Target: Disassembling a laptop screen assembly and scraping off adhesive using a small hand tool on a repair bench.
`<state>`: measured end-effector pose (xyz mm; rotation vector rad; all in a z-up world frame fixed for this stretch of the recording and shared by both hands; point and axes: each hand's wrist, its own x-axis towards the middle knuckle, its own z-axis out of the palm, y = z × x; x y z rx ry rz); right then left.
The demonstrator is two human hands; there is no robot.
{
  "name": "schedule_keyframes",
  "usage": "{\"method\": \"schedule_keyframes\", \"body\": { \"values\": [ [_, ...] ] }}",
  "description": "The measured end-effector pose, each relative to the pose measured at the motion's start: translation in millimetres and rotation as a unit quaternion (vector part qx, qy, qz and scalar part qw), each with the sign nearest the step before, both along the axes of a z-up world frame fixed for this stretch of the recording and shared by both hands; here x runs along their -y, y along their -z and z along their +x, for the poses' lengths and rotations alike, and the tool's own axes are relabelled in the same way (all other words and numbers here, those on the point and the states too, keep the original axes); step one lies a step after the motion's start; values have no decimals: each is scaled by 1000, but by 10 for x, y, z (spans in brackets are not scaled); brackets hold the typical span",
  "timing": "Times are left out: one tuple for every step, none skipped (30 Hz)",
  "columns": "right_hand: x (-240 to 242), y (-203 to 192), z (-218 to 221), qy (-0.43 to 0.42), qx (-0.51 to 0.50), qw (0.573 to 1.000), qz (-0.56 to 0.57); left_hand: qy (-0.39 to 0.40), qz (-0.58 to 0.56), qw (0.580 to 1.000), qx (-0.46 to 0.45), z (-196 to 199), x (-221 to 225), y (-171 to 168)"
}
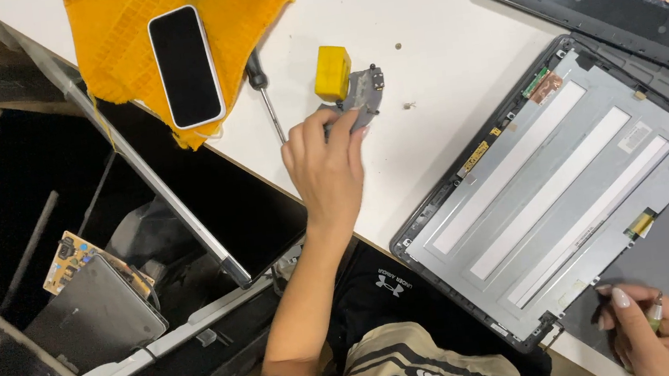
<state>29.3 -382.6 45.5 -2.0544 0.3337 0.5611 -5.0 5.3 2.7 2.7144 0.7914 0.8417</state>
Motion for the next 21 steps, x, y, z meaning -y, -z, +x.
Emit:
{"method": "schedule_keyframes", "body": {
  "values": [
    [-8,-27,-2,-9,3,1000,-4,-8,-4,1000,8,-7,-15,-16],
    [-4,-22,4,-6,0,1000,-1,-5,-1,1000,5,14,-21,-7],
    [5,-25,8,-10,3,1000,1,-5,4,1000,10,24,-20,2],
    [11,-28,8,-14,6,1000,3,-4,8,1000,15,30,-23,12],
    [-14,-53,4,-14,3,1000,6,-3,10,1000,12,58,-19,37],
    [-41,-82,-3,0,-3,1000,-3,-4,20,1000,21,82,-17,60],
    [-76,-106,-4,14,-8,1000,-12,-5,30,999,32,117,-25,81],
    [-52,-82,-8,15,-9,1000,-8,-4,33,999,32,142,-17,75],
    [-29,-58,-9,10,8,1000,-1,-9,37,998,43,170,-11,70],
    [-10,-34,-13,5,26,1000,7,-14,40,998,54,197,-7,65],
    [-9,-35,-14,6,25,1000,10,-13,43,998,53,201,-13,75],
    [-11,-34,-17,9,23,1000,7,-15,35,998,52,204,-21,86],
    [-7,-36,-20,10,20,1000,4,-18,27,998,50,200,-24,101],
    [8,-17,-28,10,18,1000,6,-17,29,998,48,179,-25,112],
    [22,2,-33,11,23,1000,7,-14,14,999,47,163,-28,125],
    [33,20,-38,12,27,1000,8,-11,-1,999,46,146,-32,137],
    [44,25,-28,11,26,1000,9,-11,0,999,45,120,-36,126],
    [54,30,-19,-2,21,1000,-2,-8,-17,999,46,92,-40,115],
    [64,34,-6,-14,18,1000,-14,-4,-34,998,48,69,-45,107],
    [68,46,-7,-15,18,1000,-13,-4,-33,998,47,54,-54,112],
    [76,54,-5,-16,18,999,-21,-10,-36,998,50,37,-60,117]
  ]
}}
